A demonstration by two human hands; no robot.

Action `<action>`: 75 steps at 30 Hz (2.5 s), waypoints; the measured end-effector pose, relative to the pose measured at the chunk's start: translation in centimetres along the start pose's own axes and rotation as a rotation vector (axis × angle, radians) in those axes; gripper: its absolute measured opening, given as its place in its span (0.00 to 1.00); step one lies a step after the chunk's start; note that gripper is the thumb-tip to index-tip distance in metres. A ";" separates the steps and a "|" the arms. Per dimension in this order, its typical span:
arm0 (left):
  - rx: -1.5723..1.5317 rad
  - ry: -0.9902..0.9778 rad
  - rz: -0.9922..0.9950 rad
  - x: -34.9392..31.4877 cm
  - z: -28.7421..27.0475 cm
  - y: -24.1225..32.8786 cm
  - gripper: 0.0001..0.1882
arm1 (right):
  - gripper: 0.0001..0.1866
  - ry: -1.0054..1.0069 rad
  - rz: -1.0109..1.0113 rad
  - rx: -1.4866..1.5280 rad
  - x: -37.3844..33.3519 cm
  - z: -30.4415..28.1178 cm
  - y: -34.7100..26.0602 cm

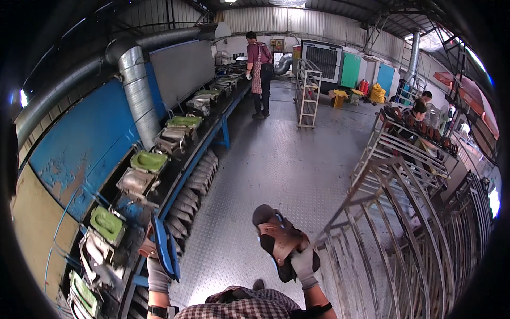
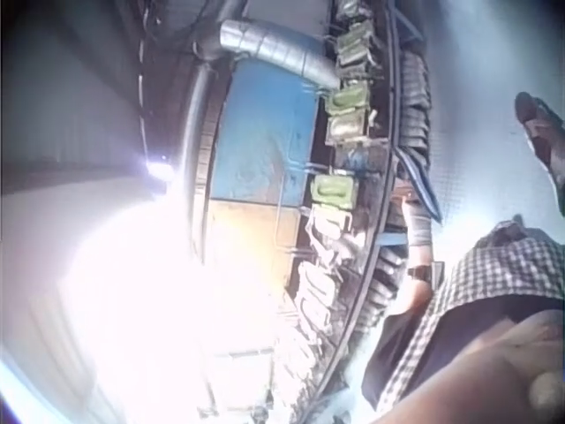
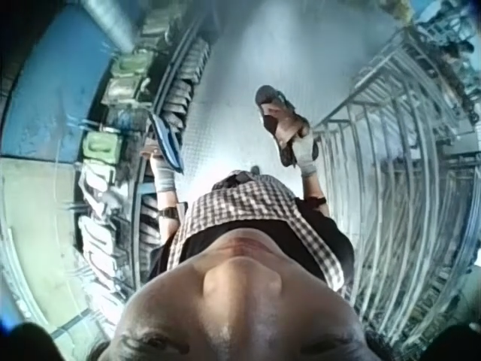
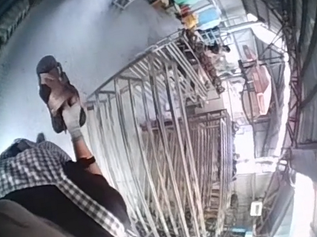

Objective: Operator places sandal components onto a production line machine to attach the sole and upper.

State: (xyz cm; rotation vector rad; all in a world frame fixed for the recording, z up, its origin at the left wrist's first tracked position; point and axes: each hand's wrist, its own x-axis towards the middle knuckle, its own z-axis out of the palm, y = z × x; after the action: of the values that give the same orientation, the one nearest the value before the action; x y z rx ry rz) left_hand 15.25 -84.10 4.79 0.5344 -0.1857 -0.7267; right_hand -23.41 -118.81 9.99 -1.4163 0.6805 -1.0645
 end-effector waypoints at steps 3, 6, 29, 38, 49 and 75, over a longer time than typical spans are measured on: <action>0.078 0.128 0.104 5.1 2.1 0.5 0.28 | 0.31 -0.079 0.070 -0.081 8.6 5.4 0.4; 0.311 -0.046 0.276 10.1 9.6 0.9 0.29 | 0.33 -0.160 0.021 -0.141 16.3 9.8 2.7; 0.131 -0.278 -0.408 80.8 8.9 -11.6 0.23 | 0.25 0.219 0.065 -0.039 58.1 19.7 9.1; 0.034 -0.084 -0.344 90.4 6.1 -10.6 0.22 | 0.24 0.418 0.210 -0.012 72.7 15.3 16.5; 0.161 -0.011 -0.072 103.7 20.0 -14.2 0.21 | 0.18 0.156 0.177 -0.028 100.7 18.1 18.9; 0.028 0.516 -0.019 156.2 25.9 -25.2 0.09 | 0.26 0.163 0.282 -0.023 146.6 27.5 30.0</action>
State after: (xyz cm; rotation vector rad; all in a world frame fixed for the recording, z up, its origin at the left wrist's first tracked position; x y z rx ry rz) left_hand 107.02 -215.46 10.46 0.7332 0.2907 -0.5842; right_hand 67.21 -240.94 14.71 -1.2179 0.9828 -0.9562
